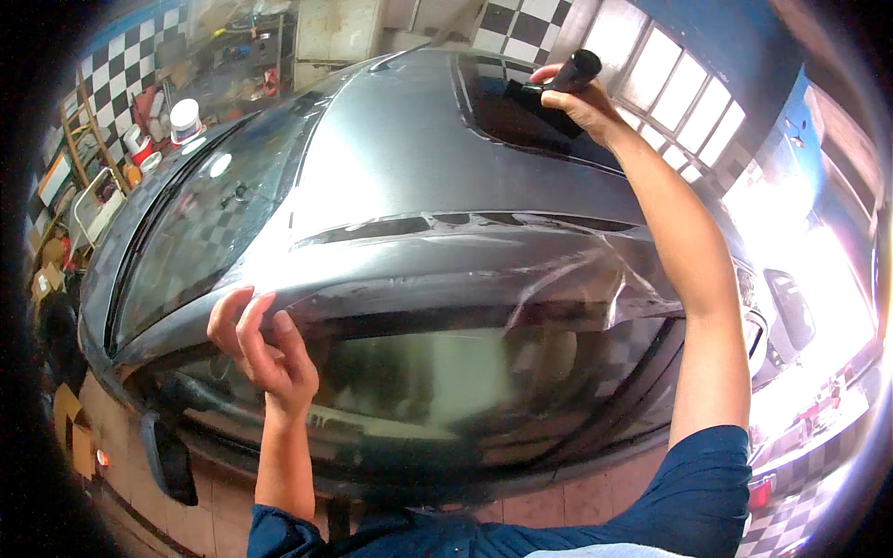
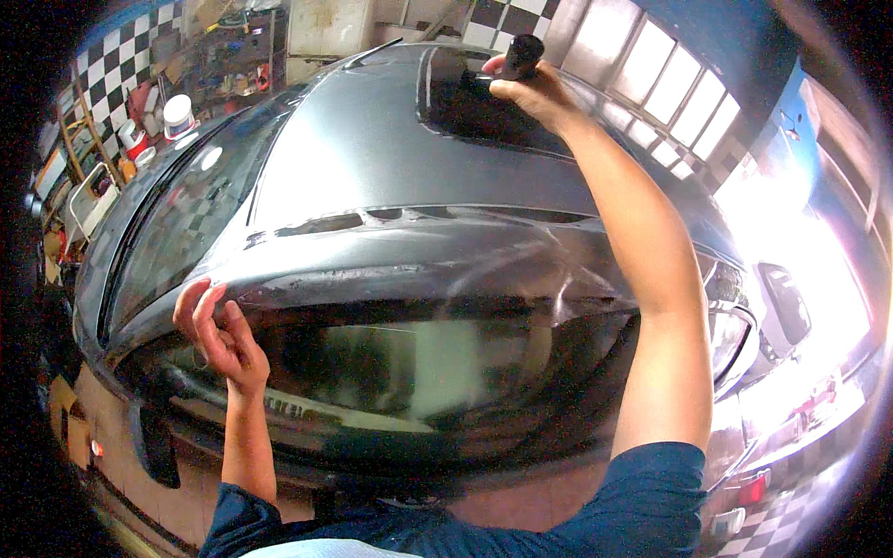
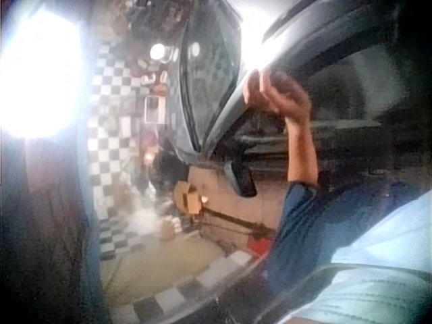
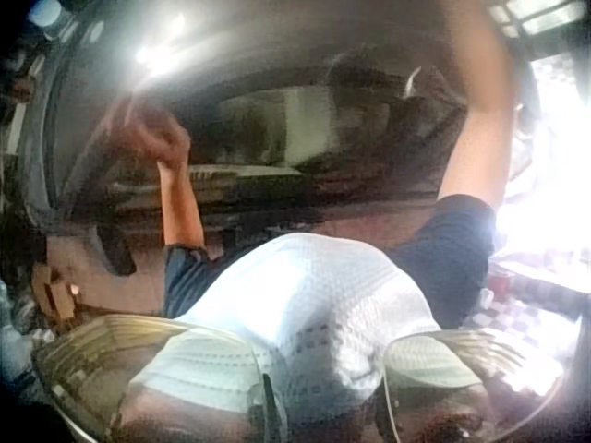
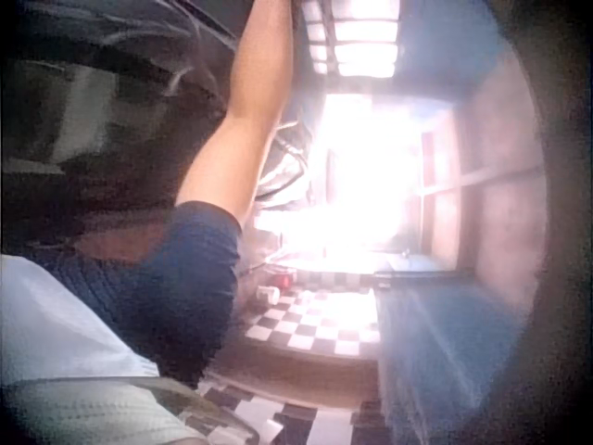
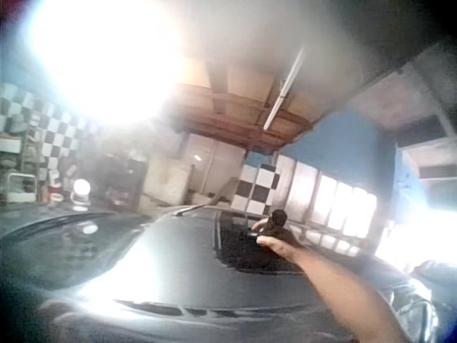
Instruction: The person applies a tint film to the rear side window of a car. They use a squeegee to smooth the film, spray liquid from a bottle to adjust the film, and press the edges by hand to adhere it to the window.
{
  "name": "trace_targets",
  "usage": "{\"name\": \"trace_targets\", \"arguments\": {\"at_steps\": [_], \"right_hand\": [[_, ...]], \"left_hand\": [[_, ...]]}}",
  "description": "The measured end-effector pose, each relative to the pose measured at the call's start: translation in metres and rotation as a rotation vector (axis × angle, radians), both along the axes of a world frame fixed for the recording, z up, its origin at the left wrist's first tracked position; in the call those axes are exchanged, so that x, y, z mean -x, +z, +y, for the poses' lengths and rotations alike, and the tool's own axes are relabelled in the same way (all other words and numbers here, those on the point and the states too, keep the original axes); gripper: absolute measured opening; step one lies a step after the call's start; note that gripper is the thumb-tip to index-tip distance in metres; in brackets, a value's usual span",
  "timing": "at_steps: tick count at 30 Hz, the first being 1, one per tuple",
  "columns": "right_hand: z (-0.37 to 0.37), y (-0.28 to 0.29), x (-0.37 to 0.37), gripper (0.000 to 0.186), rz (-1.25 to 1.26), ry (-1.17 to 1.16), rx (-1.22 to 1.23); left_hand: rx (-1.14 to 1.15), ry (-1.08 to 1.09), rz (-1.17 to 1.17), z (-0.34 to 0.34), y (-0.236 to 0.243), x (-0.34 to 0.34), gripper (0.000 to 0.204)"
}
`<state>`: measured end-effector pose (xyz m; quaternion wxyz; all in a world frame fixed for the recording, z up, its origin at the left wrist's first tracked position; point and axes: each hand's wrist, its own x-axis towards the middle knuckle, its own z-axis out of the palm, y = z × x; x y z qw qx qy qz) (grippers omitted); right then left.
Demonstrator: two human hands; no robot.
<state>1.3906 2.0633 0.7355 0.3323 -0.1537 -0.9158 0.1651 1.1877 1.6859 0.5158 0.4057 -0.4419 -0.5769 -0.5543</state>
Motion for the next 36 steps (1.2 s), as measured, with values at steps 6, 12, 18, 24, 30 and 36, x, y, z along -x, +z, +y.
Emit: {"name": "trace_targets", "arguments": {"at_steps": [6,12,18,24,30,36], "right_hand": [[-0.014,-0.009,0.017,0.023,-0.098,-0.13,-0.127],[-0.047,-0.018,0.014,0.021,-0.057,-0.074,-0.076],[-0.08,-0.016,-0.004,0.019,-0.082,0.048,0.004],[-0.062,0.003,0.008,0.022,0.029,-0.056,0.139],[-0.033,-0.01,0.027,0.025,-0.119,0.022,-0.116],[-0.085,-0.01,-0.006,0.021,-0.146,0.117,0.046]], "left_hand": [[0.058,0.017,0.024,-0.003,0.006,-0.004,0.018],[0.049,0.009,0.019,-0.002,0.003,-0.002,0.018],[0.051,0.043,0.024,-0.006,0.006,-0.002,0.018],[0.037,0.026,0.03,-0.001,0.005,-0.004,0.02],[0.058,0.029,0.047,0.0,0.007,-0.006,0.02],[0.044,0.037,0.036,-0.005,0.008,-0.003,0.018]]}}
